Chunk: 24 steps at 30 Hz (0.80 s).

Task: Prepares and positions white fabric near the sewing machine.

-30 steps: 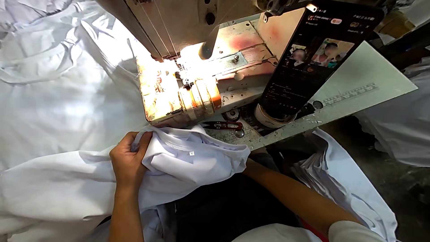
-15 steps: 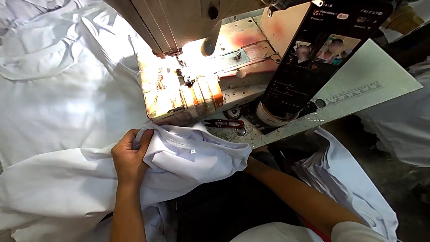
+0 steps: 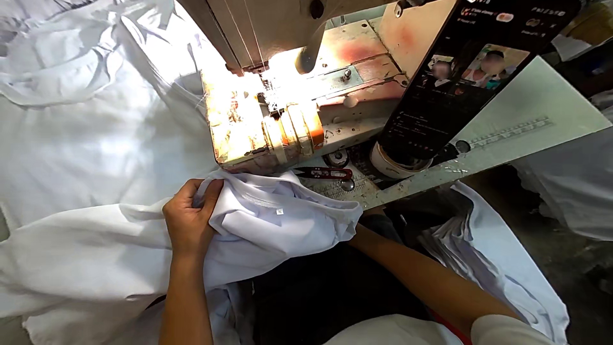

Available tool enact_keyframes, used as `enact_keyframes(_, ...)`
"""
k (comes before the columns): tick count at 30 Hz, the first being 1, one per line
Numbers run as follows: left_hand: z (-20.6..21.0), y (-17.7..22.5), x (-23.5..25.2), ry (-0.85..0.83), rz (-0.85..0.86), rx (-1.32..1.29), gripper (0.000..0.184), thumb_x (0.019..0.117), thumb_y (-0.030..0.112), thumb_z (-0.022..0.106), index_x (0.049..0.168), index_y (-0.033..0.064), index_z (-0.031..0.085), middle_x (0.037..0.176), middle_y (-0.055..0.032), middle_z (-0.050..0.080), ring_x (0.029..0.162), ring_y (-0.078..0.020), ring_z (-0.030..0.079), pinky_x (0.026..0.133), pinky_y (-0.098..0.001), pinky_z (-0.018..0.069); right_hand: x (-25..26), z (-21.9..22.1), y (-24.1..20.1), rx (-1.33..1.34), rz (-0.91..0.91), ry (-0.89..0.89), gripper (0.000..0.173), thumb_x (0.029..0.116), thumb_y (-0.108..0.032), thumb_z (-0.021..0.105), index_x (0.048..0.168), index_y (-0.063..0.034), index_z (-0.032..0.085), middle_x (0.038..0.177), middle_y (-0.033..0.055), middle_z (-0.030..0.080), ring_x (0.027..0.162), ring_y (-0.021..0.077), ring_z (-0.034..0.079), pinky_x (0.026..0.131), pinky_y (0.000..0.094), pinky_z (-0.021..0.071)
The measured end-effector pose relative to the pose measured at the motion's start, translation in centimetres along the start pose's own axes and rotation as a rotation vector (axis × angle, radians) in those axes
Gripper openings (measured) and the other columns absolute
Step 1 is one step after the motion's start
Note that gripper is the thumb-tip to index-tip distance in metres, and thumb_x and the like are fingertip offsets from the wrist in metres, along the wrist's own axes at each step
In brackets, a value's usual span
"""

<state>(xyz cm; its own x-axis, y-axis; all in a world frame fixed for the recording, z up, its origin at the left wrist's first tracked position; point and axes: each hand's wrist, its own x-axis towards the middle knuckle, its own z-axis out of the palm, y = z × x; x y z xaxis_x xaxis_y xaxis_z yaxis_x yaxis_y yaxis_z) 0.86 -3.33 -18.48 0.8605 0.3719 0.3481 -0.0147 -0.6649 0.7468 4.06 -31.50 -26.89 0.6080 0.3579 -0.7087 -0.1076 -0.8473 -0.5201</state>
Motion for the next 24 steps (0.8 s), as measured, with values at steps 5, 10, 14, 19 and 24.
enact_keyframes(5,0.0,0.1,0.0,0.001,-0.001,-0.006,0.022,0.0987,0.024,0.065,0.091,0.0034,0.065,0.071,0.0109,0.055,0.063,0.0146,0.049,0.06,-0.0057,0.0408,0.3,0.1,0.5,-0.065,-0.065,0.014,0.046,0.1054,-0.021,0.052,0.142,0.0064,0.053,0.148,0.0201,0.053,0.14,0.028,0.047,0.118,0.0411,0.0316)
enact_keyframes(10,-0.1,0.0,0.0,-0.004,0.002,0.012,0.023,0.0989,0.025,0.065,0.091,0.0034,0.065,0.072,0.0105,0.056,0.064,0.014,0.049,0.06,-0.0062,0.0405,-0.2,0.2,0.3,-0.166,-0.104,0.007,0.042,0.1071,-0.015,0.047,0.144,0.0059,0.051,0.148,0.0207,0.052,0.14,0.0256,0.047,0.117,0.0362,0.0325)
enact_keyframes(14,0.0,-0.1,0.0,-0.004,0.0,0.012,0.024,0.0993,0.026,0.064,0.091,0.0031,0.065,0.072,0.01,0.056,0.063,0.0137,0.049,0.06,-0.0064,0.0401,0.5,0.8,1.4,-0.279,-0.184,-0.008,0.046,0.1057,-0.022,0.051,0.14,0.0086,0.053,0.142,0.0301,0.054,0.135,0.0397,0.05,0.114,0.0511,0.0352)
enact_keyframes(19,0.0,0.0,0.0,-0.003,-0.006,0.017,0.024,0.099,0.026,0.065,0.091,0.0039,0.065,0.072,0.0109,0.056,0.064,0.014,0.049,0.06,-0.0066,0.0408,0.1,0.6,2.2,-0.258,-0.241,0.018,0.047,0.1056,-0.024,0.052,0.139,0.0091,0.055,0.142,0.0298,0.055,0.136,0.0401,0.05,0.114,0.0516,0.0343)
enact_keyframes(24,-0.1,-0.2,-0.1,-0.009,-0.013,0.015,0.025,0.0996,0.027,0.064,0.094,0.0028,0.065,0.074,0.0092,0.057,0.065,0.0124,0.05,0.062,-0.0083,0.0422,1.0,1.4,3.3,-0.252,-0.297,0.058,0.046,0.1044,-0.025,0.054,0.135,0.0088,0.059,0.137,0.03,0.058,0.132,0.0416,0.053,0.111,0.0549,0.0377)
